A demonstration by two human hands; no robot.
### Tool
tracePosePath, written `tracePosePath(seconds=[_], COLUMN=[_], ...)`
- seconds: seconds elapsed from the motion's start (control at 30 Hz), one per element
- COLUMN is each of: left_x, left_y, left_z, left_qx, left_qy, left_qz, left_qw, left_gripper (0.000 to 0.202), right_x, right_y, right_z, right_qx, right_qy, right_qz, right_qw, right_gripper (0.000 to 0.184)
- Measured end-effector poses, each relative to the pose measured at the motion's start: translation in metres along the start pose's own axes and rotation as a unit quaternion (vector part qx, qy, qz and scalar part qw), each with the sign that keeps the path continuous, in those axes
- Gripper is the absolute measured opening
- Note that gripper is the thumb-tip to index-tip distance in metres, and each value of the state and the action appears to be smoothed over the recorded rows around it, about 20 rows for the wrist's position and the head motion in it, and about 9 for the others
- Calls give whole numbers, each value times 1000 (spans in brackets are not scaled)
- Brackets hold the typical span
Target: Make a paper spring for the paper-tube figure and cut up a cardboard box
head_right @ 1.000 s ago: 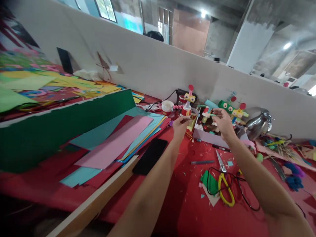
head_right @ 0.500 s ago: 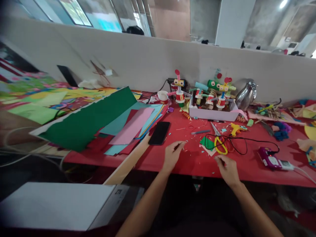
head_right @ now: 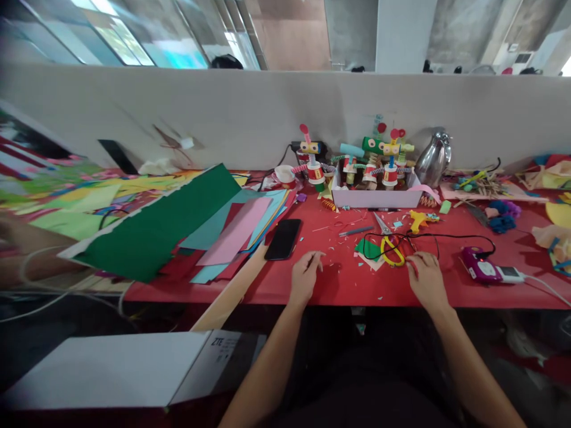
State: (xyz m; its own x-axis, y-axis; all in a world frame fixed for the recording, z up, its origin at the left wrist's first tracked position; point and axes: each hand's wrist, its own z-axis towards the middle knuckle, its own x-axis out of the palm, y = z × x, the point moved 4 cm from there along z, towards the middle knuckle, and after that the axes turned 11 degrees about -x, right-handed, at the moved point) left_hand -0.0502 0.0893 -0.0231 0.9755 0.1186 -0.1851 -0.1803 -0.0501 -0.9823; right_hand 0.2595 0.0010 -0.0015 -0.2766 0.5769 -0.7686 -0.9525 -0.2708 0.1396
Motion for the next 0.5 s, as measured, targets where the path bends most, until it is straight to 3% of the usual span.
tracePosePath(seconds=[0.27, 0.5], left_x=[0, -2], left_y=[4, 1], left_z=[1, -1], left_qx=[13, 8], left_qy=[-7, 0], left_qz=[58, 94], left_qw=[998, 996], left_gripper=[29, 31], right_x=[4, 0], right_y=[-7, -5], right_z=[-2, 11], right_qx=[59, 70], right_qy=[64, 54], right_qz=[41, 7], right_qw=[995, 996], right_gripper=[28, 27])
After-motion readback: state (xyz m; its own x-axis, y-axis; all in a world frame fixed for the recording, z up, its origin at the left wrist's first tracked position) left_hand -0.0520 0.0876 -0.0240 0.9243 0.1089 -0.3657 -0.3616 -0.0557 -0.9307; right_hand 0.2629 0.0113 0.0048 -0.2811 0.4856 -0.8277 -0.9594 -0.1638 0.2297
